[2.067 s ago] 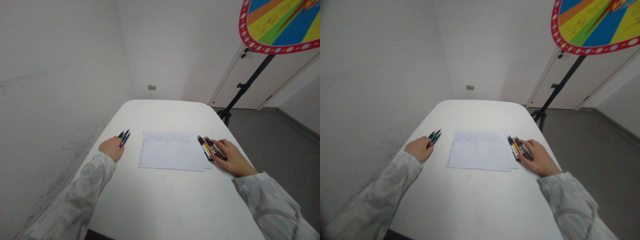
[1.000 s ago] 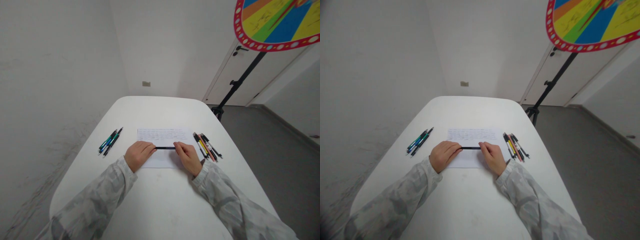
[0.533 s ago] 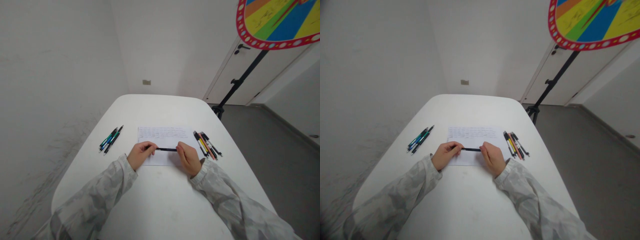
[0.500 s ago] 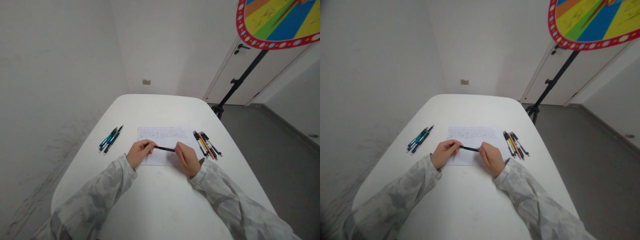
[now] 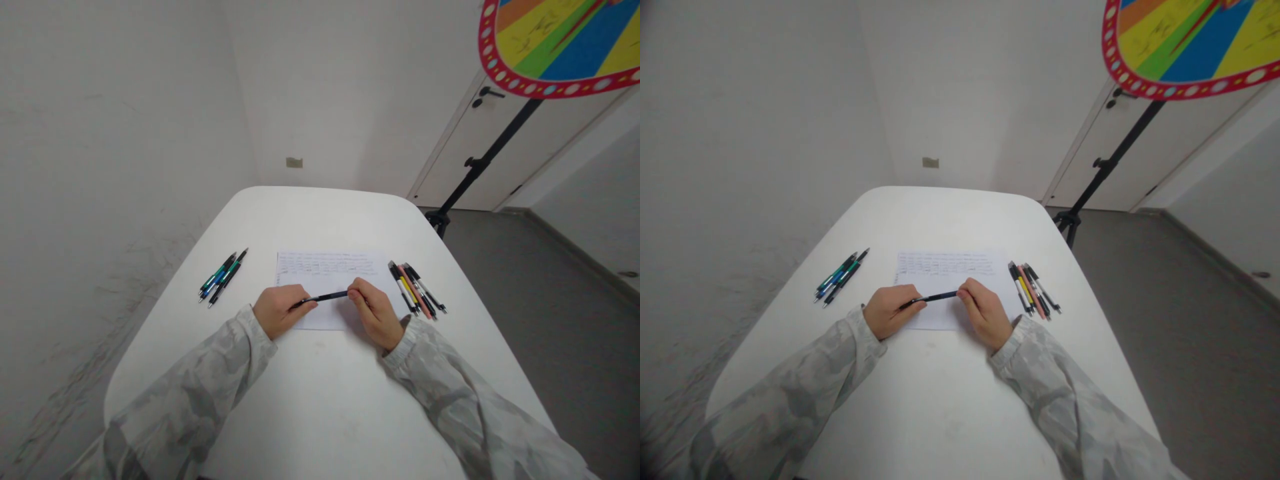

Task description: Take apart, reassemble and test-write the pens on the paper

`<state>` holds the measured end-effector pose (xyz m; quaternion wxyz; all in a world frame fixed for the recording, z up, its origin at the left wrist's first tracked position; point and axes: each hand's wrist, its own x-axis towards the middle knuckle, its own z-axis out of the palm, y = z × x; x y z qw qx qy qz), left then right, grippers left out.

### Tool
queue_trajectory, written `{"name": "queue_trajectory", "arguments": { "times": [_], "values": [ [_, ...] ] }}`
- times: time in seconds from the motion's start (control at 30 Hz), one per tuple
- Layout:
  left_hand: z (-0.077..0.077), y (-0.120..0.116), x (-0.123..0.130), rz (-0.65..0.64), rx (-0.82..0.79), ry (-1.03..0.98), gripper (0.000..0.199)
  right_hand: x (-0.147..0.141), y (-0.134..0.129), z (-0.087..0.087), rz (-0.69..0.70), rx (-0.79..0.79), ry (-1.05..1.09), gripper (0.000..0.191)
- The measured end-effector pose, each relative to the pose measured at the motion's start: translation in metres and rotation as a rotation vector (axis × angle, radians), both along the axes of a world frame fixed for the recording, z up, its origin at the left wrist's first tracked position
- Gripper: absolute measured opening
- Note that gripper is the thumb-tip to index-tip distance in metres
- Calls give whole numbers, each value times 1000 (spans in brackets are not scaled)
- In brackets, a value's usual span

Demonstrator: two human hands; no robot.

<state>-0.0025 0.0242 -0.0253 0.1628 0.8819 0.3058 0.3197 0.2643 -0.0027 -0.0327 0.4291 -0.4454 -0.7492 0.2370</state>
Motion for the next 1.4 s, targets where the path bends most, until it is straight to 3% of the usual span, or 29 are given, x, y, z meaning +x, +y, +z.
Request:
{"name": "queue_trajectory", "arguments": {
  "times": [0.4, 0.57, 0.73, 1.07, 1.4],
  "values": [
    [-1, -2, 1, 126, 12, 5, 33, -1, 1, 0, 22, -27, -34, 28],
    [-3, -1, 2, 55, 96, 55, 42, -1, 1, 0, 26, -50, -47, 28],
    [-4, -1, 1, 148, 85, 57, 39, -1, -1, 2, 35, -53, -64, 28],
    [-2, 0, 1, 89, 133, 143, 44, -2, -2, 4, 63, -73, -106, 28],
    [0, 1, 0, 169, 142, 196, 47, -2, -3, 2, 39, -73, -78, 26]
  ]
}}
